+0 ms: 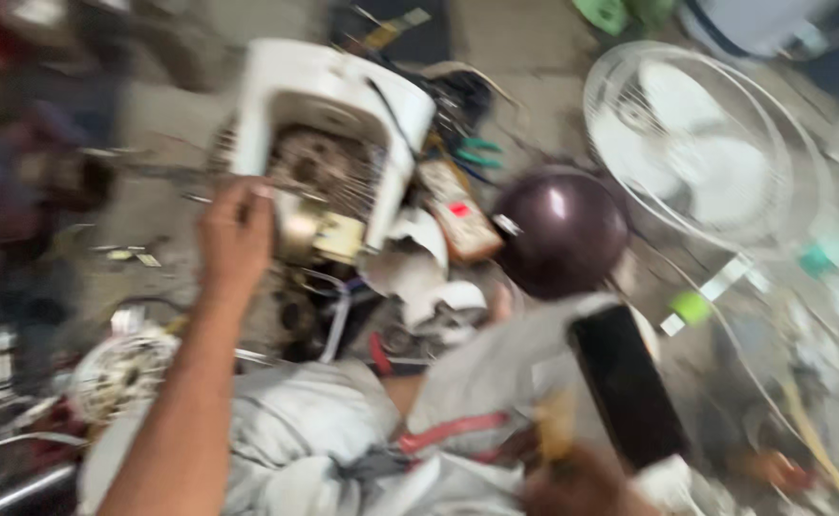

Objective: The person disassembles a small electric motor, removes the rotor, and uses a screwdriver to adjust internal components. The person then reassembles the motor parts.

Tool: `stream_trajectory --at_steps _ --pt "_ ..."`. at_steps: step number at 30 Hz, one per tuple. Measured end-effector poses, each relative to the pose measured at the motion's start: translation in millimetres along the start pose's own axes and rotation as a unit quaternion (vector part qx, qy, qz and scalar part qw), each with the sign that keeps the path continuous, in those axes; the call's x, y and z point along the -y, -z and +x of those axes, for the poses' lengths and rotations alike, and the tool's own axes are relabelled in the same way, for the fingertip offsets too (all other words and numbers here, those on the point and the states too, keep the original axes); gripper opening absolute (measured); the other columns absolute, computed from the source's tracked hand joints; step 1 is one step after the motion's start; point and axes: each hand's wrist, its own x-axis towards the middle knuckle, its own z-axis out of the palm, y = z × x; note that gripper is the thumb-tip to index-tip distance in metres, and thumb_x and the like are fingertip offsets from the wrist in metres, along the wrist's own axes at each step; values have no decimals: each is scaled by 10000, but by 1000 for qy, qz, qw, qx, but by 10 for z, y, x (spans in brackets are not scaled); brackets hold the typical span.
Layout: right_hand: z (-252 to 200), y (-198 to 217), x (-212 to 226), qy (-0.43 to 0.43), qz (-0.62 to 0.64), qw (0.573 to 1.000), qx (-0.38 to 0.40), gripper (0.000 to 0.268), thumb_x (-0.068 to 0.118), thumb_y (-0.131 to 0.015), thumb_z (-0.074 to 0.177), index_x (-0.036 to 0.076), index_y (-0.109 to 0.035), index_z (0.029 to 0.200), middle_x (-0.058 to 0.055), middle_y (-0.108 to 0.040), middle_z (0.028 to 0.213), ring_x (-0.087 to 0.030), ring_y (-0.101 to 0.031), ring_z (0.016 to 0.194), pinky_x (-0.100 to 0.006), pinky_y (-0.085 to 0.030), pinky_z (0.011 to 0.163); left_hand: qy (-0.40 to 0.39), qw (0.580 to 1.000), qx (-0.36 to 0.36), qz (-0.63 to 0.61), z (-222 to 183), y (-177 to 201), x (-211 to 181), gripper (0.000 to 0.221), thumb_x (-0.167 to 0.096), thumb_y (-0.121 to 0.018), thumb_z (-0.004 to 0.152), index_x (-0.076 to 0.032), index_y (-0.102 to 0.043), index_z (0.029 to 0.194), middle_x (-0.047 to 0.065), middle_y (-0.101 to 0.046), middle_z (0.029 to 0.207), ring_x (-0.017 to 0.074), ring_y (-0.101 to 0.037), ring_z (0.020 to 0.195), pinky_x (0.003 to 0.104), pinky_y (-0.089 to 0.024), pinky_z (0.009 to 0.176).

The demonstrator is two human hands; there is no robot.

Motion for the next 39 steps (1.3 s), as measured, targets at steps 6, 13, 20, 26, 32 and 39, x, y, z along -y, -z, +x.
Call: stream_trajectory --at_steps 6,13,20,26,32,39 --pt "516 -824 1265 248 23 968 -35 450 177 -788 824 16 -698 1235 -176 -754 889 -233 -671 737 -397 -536 643 162 974 152 -36 229 154 224 249 -271 -668 971 -144 -716 1179 22 -738 1090 135 -656 1007 307 -511 899" --pt "940 -1181 2265 305 -60 947 -82 442 215 -809 951 43 -765 1355 -221 -757 864 -227 -613 689 -368 -497 606 124 970 86 -189 142 -32 295 187 -189 -619 1018 -82 -709 1142 34 -742 1134 138 -651 1056 295 -509 952" --pt "1208 -1223 2278 412 25 911 -10 393 244 -777 872 9 -749 1186 -61 -787 912 -92 -685 812 -250 -546 729 125 948 62 -287 120 -67 248 189 -128 -593 990 -31 -720 1091 43 -749 1113 121 -661 1047 282 -513 949" --pt "1238 -1249 2373 377 9 926 -6 384 249 -770 874 5 -752 1170 -51 -786 872 -88 -692 776 -247 -551 707 113 946 58 -299 135 -36 249 178 -118 -604 992 -11 -724 1069 48 -744 1076 118 -646 1008 278 -505 925" --pt "1245 -1265 2438 372 -1 928 -6 373 243 -772 882 10 -767 1173 -68 -764 828 -93 -644 731 -260 -521 659 88 948 57 -301 160 -25 194 161 -89 -587 993 -2 -711 1047 52 -737 1086 120 -638 1025 281 -498 948" --pt "1192 -1192 2527 393 -26 919 -6 357 234 -773 877 -1 -762 1145 -64 -799 888 -83 -682 790 -250 -553 714 118 946 60 -297 162 6 137 171 -106 -590 977 -15 -720 1039 46 -741 1058 115 -639 973 280 -512 896"
